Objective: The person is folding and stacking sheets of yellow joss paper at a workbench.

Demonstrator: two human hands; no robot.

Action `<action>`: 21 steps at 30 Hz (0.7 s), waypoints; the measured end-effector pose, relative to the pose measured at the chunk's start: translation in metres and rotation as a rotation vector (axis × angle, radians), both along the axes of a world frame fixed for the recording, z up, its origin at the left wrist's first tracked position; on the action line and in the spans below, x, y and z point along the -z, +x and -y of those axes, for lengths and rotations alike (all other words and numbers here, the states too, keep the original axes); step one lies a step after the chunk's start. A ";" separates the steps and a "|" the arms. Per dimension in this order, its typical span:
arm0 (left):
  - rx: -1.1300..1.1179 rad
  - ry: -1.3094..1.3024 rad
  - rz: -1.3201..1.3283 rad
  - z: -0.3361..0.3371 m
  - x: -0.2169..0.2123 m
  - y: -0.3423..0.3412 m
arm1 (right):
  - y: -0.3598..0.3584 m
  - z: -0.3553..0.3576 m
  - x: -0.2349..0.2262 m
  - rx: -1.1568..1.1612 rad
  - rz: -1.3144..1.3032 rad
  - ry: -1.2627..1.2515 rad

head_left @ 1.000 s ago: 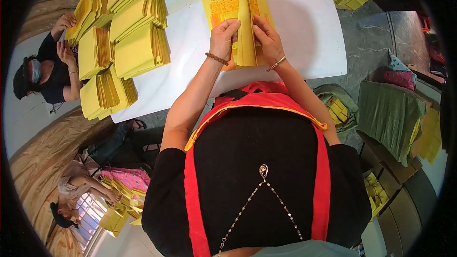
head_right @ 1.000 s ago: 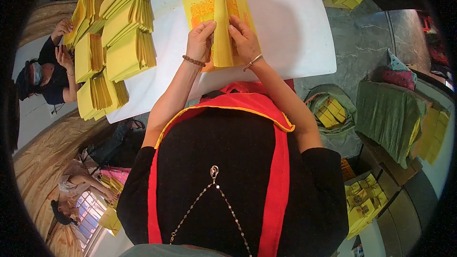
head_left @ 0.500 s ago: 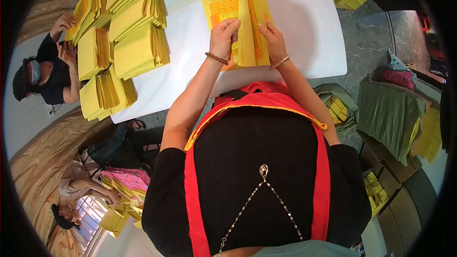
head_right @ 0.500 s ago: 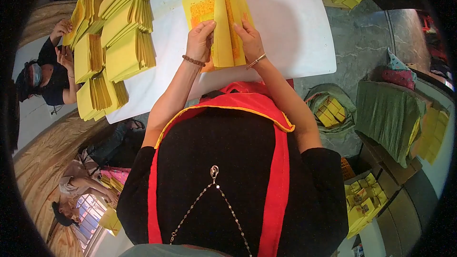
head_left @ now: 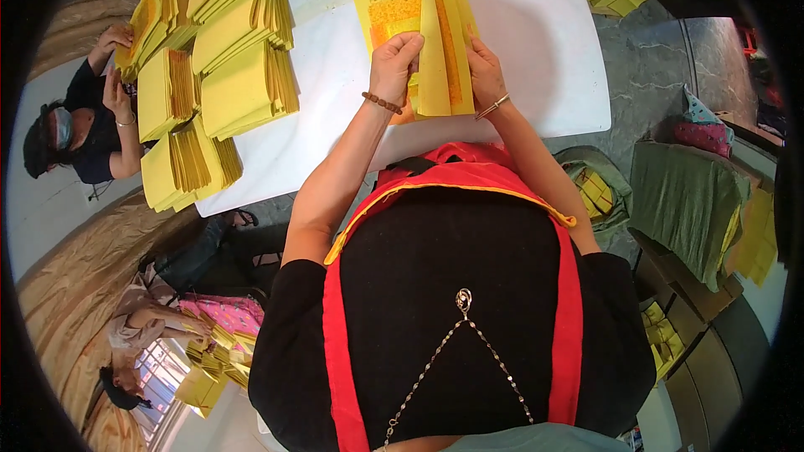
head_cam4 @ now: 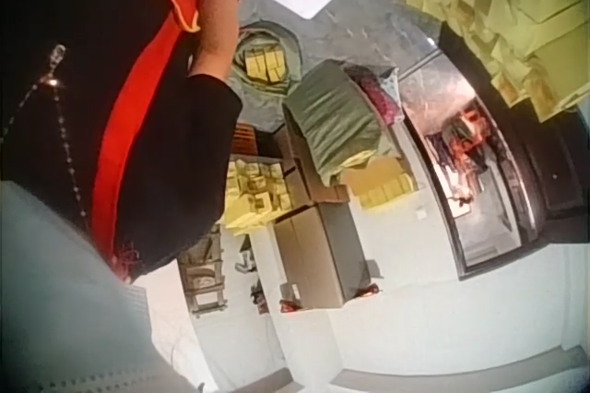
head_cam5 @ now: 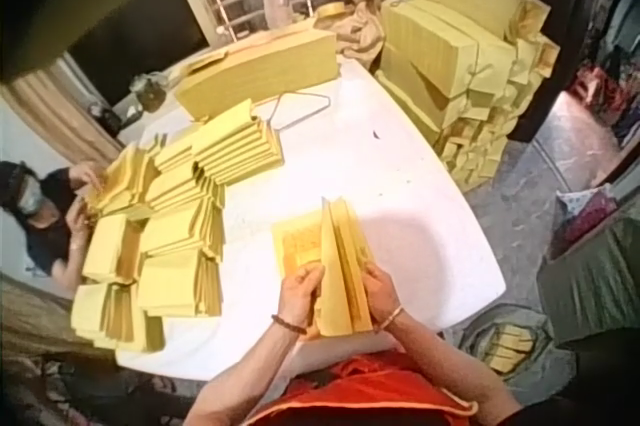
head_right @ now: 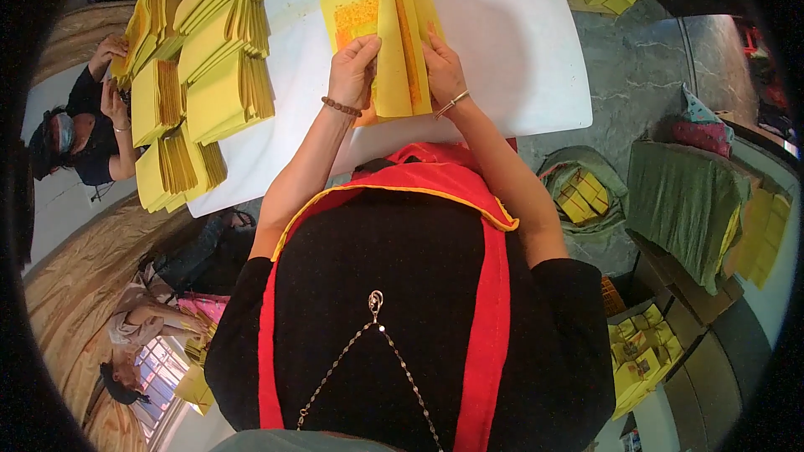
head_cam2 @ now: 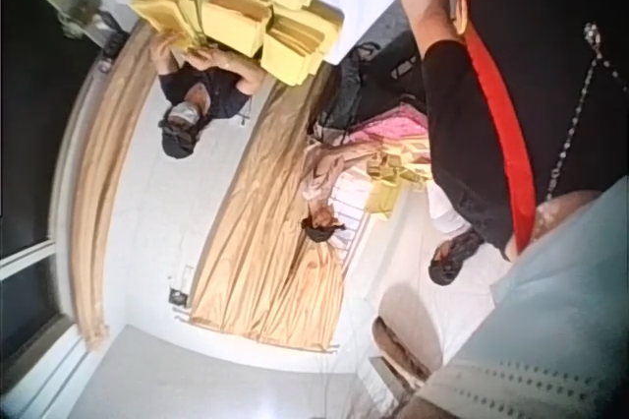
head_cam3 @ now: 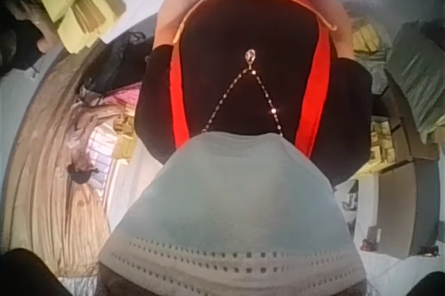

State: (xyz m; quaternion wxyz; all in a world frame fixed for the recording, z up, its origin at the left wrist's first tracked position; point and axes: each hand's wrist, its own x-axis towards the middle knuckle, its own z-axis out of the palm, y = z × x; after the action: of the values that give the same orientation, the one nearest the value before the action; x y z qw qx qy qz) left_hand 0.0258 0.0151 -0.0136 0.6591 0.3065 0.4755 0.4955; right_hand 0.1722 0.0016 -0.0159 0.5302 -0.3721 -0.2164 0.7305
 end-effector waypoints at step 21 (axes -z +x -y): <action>0.028 -0.027 0.062 0.001 -0.009 -0.003 | 0.002 -0.002 0.000 -0.006 0.099 0.008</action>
State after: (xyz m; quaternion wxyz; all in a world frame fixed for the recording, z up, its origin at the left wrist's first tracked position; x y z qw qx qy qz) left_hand 0.0231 0.0146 -0.0047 0.6842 0.2889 0.4572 0.4892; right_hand 0.1745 0.0033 -0.0160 0.5181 -0.4049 -0.2462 0.7120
